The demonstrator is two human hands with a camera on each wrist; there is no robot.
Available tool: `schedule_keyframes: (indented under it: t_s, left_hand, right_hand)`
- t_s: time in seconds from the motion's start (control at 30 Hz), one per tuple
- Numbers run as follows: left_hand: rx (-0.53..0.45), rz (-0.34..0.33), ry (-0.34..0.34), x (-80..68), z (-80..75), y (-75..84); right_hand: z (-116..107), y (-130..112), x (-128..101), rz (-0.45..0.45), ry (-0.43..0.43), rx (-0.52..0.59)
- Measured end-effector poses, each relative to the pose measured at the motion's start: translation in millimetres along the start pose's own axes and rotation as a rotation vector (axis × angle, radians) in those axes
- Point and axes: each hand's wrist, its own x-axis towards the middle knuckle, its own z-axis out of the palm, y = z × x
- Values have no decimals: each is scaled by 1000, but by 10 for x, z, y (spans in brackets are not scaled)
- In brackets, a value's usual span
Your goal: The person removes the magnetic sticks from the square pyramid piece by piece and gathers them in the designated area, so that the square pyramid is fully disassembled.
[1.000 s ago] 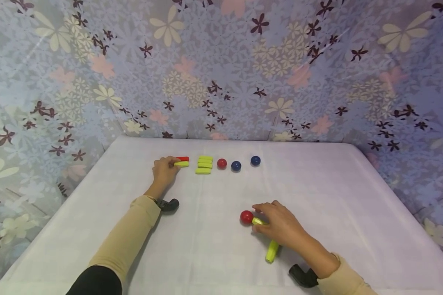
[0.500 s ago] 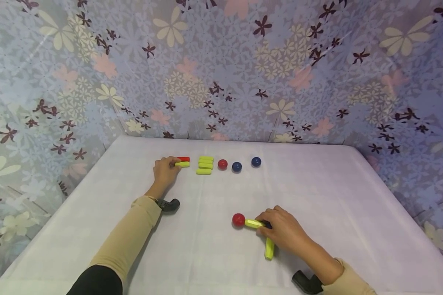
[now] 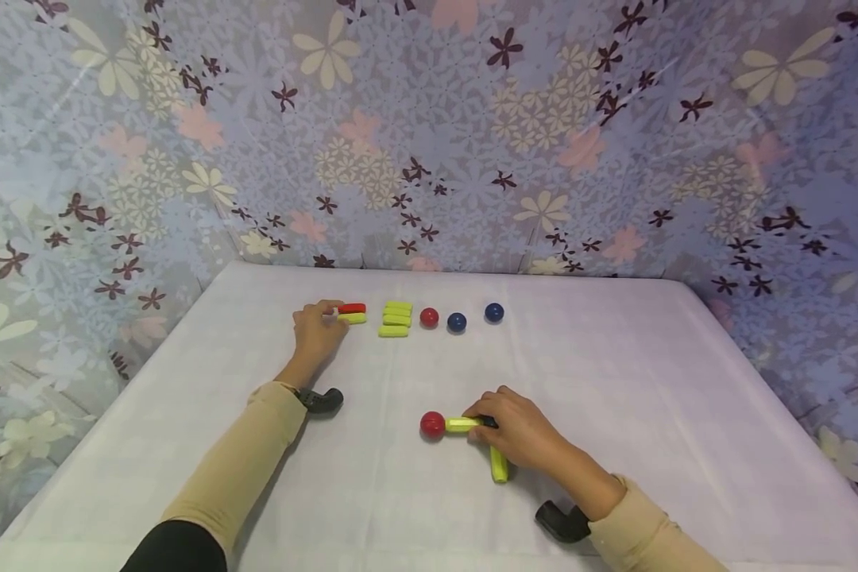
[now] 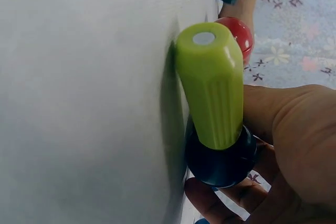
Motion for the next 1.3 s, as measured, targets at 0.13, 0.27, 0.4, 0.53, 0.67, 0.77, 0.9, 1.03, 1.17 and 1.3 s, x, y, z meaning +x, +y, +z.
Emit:
schedule_keyframes:
  t_s: [0.13,0.27,0.4,0.53,0.67,0.77,0.9,1.03,1.17,1.3]
  left_hand:
    - [-117,46,-6,-237,-32,90]
    - [-202,173,-193,-710,-41,288]
    - [-200,281,-447,-1218,1,508]
    - [-177,356,-584,-1540,74,685]
    - [-120,413,-589,-1666,142,771]
    - [-103,421,-566,-1687,165,797]
    - [-112,416,-543,-1678,188,795]
    - [-121,413,-534,-1670,206,787]
    - [-161,399,-551,-1645,190,760]
    - [-233,328,-546,-1592,151,686]
  right_hand:
    - [10,-2,2,8,-11,12]
    - [13,15,3,8,-1,8]
    - [-4,27,4,11,-2,8]
    - [-5,22,-2,12,2,12]
    - [15,15,-7,0,13,20]
    - [19,15,-6,-3,23,14]
    - [11,23,-8,-2,26,8]
    - [8,33,-12,-5,21,4]
    - [7,31,-16,-19,19,-3]
    - [-6,29,-19,-10,8,2]
